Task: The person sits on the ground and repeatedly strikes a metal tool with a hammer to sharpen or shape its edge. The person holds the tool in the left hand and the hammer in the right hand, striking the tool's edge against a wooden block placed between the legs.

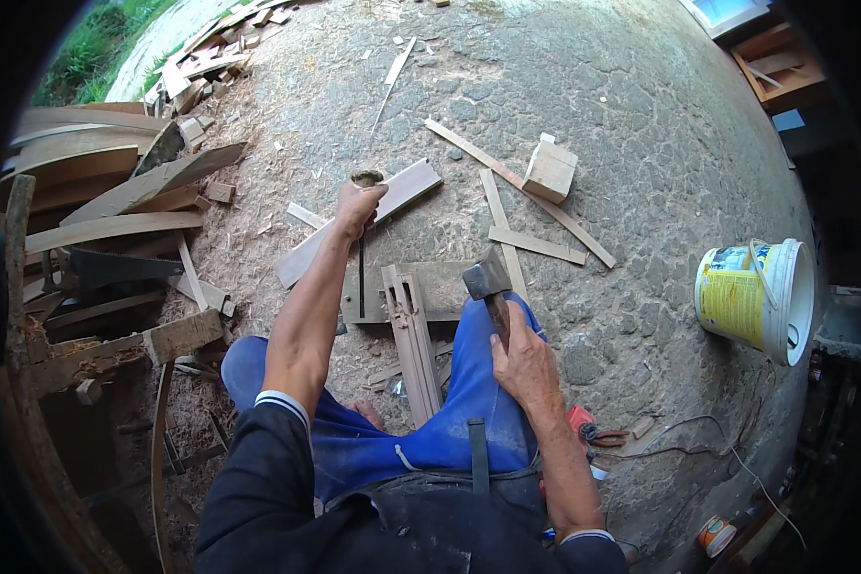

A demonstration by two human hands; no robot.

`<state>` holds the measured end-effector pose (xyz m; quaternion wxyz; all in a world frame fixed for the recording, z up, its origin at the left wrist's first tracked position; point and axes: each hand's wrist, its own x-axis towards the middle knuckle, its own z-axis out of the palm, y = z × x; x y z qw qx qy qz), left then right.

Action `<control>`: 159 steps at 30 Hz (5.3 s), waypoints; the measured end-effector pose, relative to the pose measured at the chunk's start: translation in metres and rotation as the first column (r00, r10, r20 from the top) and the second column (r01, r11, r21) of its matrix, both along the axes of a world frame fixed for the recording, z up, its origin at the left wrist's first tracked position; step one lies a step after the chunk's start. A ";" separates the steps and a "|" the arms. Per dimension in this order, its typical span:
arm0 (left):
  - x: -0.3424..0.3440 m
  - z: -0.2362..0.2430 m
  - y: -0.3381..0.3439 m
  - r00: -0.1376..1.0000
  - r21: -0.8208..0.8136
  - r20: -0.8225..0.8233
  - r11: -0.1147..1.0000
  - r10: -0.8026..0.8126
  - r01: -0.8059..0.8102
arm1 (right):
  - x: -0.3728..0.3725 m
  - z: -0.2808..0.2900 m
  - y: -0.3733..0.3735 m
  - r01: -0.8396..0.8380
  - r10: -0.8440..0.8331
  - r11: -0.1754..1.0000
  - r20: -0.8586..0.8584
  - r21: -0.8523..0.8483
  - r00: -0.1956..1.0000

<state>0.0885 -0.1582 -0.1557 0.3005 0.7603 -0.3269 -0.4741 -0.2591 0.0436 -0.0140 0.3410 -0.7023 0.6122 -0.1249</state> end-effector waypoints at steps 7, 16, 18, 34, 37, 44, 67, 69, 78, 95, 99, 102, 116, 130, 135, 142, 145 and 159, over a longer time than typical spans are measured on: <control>-0.015 0.094 0.133 0.438 -0.066 0.665 0.536 -0.605 0.842 | -0.003 -0.002 -0.016 -0.043 0.039 0.994 0.047 0.096 0.998; 0.026 0.148 0.108 0.719 -0.418 0.686 0.870 0.115 0.260 | -0.010 -0.007 -0.014 -0.069 0.068 0.998 0.042 0.016 0.997; 0.027 0.166 0.113 0.874 -0.575 0.446 0.810 0.192 0.115 | -0.010 -0.007 -0.015 -0.056 0.056 0.997 0.002 0.052 0.998; -0.086 0.169 0.170 0.989 -0.739 -0.089 0.659 0.114 -0.142 | -0.010 -0.007 -0.014 -0.078 0.079 0.997 -0.040 0.004 0.996; -0.080 0.174 0.162 0.858 -0.880 0.368 0.432 0.359 0.197 | -0.011 -0.007 -0.014 -0.070 0.071 0.997 -0.032 0.018 0.997; -0.088 0.157 0.183 0.975 -0.828 -0.076 0.531 0.210 -0.179 | -0.010 -0.006 -0.017 -0.074 0.076 0.996 -0.037 0.045 0.996; -0.080 0.155 0.194 0.972 -0.713 -0.195 0.661 0.133 -0.233 | -0.021 0.008 -0.015 0.085 -0.167 0.945 0.243 0.316 0.955; -0.088 0.154 0.199 0.999 -0.820 0.047 0.572 0.005 0.036 | -0.011 0.031 -0.011 0.002 -0.141 0.950 0.423 0.311 0.895; -0.106 0.139 0.217 0.975 -0.861 0.219 0.479 0.042 0.173 | 0.032 0.162 0.023 -0.202 0.453 0.715 0.223 -0.669 0.863; -0.106 0.134 0.219 0.999 -0.889 0.025 0.457 0.022 0.012 | 0.054 0.218 0.038 0.138 0.303 0.753 0.525 -0.643 0.795; -0.104 0.129 0.220 0.979 -0.899 0.197 0.410 0.059 0.156 | 0.063 0.158 0.023 -0.657 0.601 0.720 -0.271 -0.226 0.752; -0.103 0.129 0.217 0.941 -0.854 0.329 0.451 0.081 0.259 | 0.052 0.124 0.016 -0.570 0.539 0.771 -0.183 -0.285 0.822; -0.103 0.133 0.222 0.974 -0.814 0.212 0.566 0.076 0.133 | 0.075 0.263 0.030 -0.132 0.524 0.459 0.148 -0.879 0.839; -0.078 0.117 0.188 0.988 -0.708 -0.134 0.691 0.077 -0.150 | -0.023 0.027 0.070 0.026 -0.008 0.993 0.160 -0.112 0.987; -0.077 0.102 0.195 0.965 -0.690 -0.221 0.676 0.142 -0.258 | -0.074 -0.051 0.064 0.316 -0.334 0.940 0.151 0.128 0.930; -0.058 0.249 0.176 0.971 -0.892 -0.086 0.417 0.224 -0.175 | -0.097 -0.106 0.059 0.535 -0.545 0.818 -0.010 0.211 0.838; -0.022 0.352 0.139 0.421 -0.673 0.711 0.371 0.563 0.640 | -0.090 -0.132 0.052 0.573 -0.577 0.812 0.010 0.109 0.816; -0.244 0.245 0.206 0.195 -0.273 0.960 -0.502 -0.202 0.820 | -0.042 -0.030 0.056 0.241 -0.227 0.955 0.949 0.172 0.219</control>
